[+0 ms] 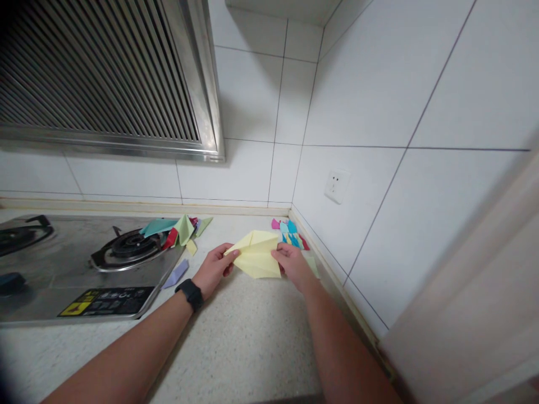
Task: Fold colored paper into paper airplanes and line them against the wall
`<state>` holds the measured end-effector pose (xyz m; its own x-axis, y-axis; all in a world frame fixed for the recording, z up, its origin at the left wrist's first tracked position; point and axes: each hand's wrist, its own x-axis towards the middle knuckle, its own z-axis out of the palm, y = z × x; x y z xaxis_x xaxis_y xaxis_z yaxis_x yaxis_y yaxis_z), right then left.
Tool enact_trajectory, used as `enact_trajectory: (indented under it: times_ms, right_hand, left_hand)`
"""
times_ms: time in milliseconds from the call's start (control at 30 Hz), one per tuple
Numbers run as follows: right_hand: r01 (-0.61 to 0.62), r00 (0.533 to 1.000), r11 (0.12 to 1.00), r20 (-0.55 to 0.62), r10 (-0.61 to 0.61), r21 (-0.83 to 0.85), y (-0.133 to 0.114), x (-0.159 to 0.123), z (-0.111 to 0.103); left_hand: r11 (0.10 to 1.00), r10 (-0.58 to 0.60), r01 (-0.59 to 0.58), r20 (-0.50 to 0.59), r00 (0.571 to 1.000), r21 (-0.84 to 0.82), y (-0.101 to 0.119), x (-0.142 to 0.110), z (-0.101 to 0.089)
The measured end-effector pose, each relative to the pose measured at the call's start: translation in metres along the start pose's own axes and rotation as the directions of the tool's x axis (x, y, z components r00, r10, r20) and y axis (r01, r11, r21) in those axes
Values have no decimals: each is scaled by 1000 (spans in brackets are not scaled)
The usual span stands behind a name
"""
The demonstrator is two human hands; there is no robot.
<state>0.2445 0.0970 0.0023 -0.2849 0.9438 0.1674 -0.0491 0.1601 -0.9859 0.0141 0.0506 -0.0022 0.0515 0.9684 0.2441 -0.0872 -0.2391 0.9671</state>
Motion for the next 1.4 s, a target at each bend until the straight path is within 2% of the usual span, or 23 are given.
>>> enact_trajectory:
  times_ms: [300, 567, 1167, 1400]
  right_hand:
    - [16, 1000, 999, 18, -15, -49, -4, 2, 6]
    - [9, 1000, 995, 4, -8, -96, -1, -1, 1]
    - [-3, 1000, 998, 9, 3, -68, -2, -2, -1]
    - [-2, 1000, 1000, 31, 2, 0, -2, -2, -2]
  left_hand:
    - [1000, -2, 1, -28, 1000, -14, -2, 3, -4]
    - [999, 16, -16, -2, 1000, -28, -3, 3, -5]
    - [999, 5, -4, 7, 1000, -37, -3, 1, -4]
    - [1000, -6, 7, 17, 1000, -26, 2, -1, -3]
